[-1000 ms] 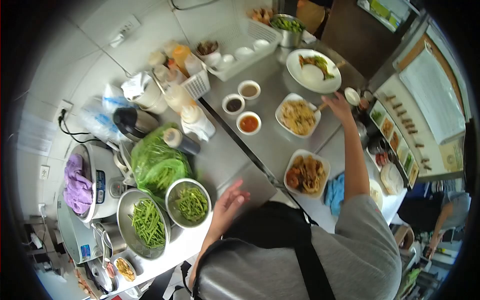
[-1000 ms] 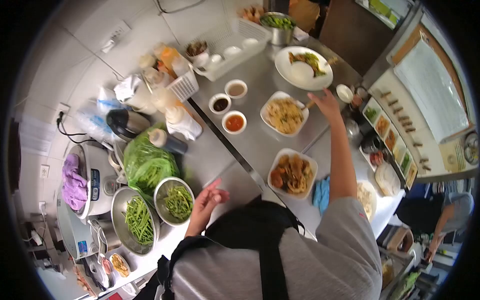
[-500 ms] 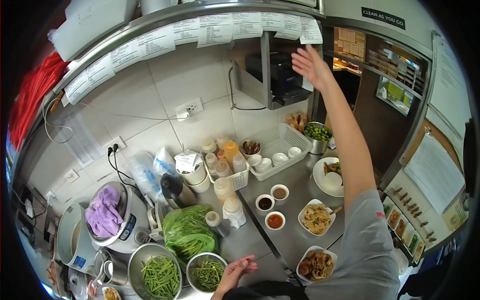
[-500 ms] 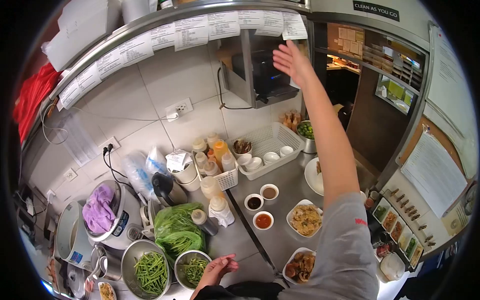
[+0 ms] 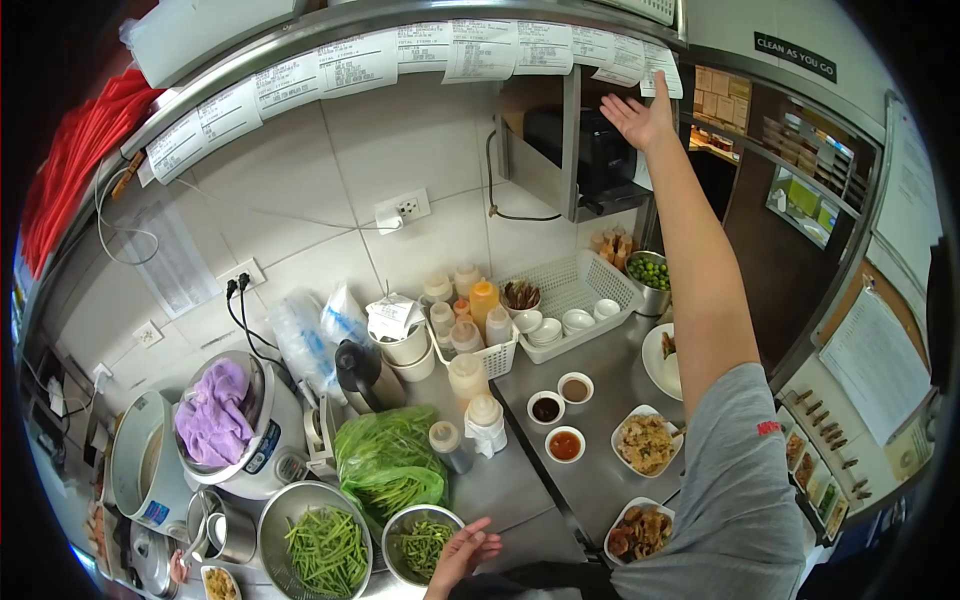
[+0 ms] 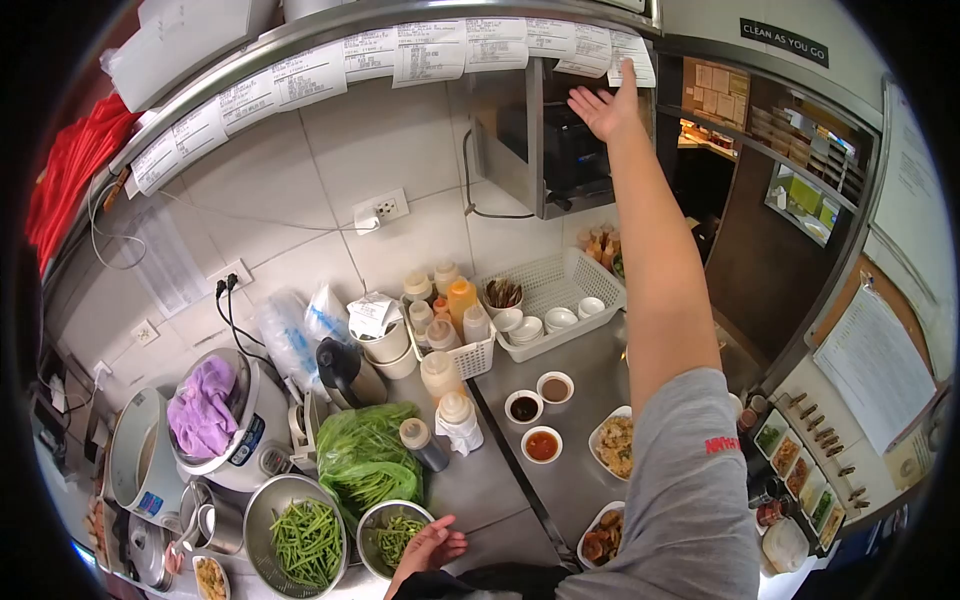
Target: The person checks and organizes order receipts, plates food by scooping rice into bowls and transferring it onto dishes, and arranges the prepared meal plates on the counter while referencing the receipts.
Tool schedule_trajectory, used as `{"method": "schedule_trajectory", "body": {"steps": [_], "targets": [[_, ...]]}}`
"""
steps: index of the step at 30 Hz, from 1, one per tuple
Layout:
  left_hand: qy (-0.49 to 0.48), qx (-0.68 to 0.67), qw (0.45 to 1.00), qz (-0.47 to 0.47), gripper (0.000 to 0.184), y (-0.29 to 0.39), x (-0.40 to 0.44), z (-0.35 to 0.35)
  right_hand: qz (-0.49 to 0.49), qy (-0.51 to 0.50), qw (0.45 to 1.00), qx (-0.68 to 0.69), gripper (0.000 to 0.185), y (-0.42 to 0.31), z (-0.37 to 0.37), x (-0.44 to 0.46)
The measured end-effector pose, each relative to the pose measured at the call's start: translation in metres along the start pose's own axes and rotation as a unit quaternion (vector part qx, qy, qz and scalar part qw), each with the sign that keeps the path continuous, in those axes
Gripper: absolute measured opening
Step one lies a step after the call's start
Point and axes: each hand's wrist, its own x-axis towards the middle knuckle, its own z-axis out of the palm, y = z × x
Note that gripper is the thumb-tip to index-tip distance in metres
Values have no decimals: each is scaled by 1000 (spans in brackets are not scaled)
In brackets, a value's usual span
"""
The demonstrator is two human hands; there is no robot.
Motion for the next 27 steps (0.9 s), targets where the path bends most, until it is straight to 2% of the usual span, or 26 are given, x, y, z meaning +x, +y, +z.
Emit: {"method": "schedule_trajectory", "body": {"steps": [5,6,9,10,13,16,18,19,21,23,27], "targets": [[-11,14,1000,-18,41,3,3,10,-90,74,993,-9,100,-16,-25,8],[-13,16,1000,-19,41,2,4,10,-99,107,989,-3,86,-22,-23,10],[6,22,999,-26,40,3,2,13,-185,70,978,-71,56,-36,-28,33],[11,26,999,-29,39,3,3,14,-203,82,972,-90,28,-41,-37,54],[10,34,999,-41,38,0,-2,15,-231,99,958,-140,23,-35,-49,44],[-25,26,999,-38,37,-8,5,11,-248,37,964,-91,23,6,-71,-17],[-35,34,998,-35,37,-11,4,10,-282,50,945,-159,36,44,-85,-61],[-40,38,998,-33,37,-10,3,11,-288,64,935,-194,35,62,-84,-88],[-41,59,997,-37,37,-4,-2,16,-286,37,925,-246,31,91,-73,-142],[-43,77,995,-36,38,-3,-7,17,-313,-38,909,-273,32,116,-70,-166],[-39,82,996,-22,38,-3,-18,16,-336,-100,843,-407,33,156,-66,-189]]}}
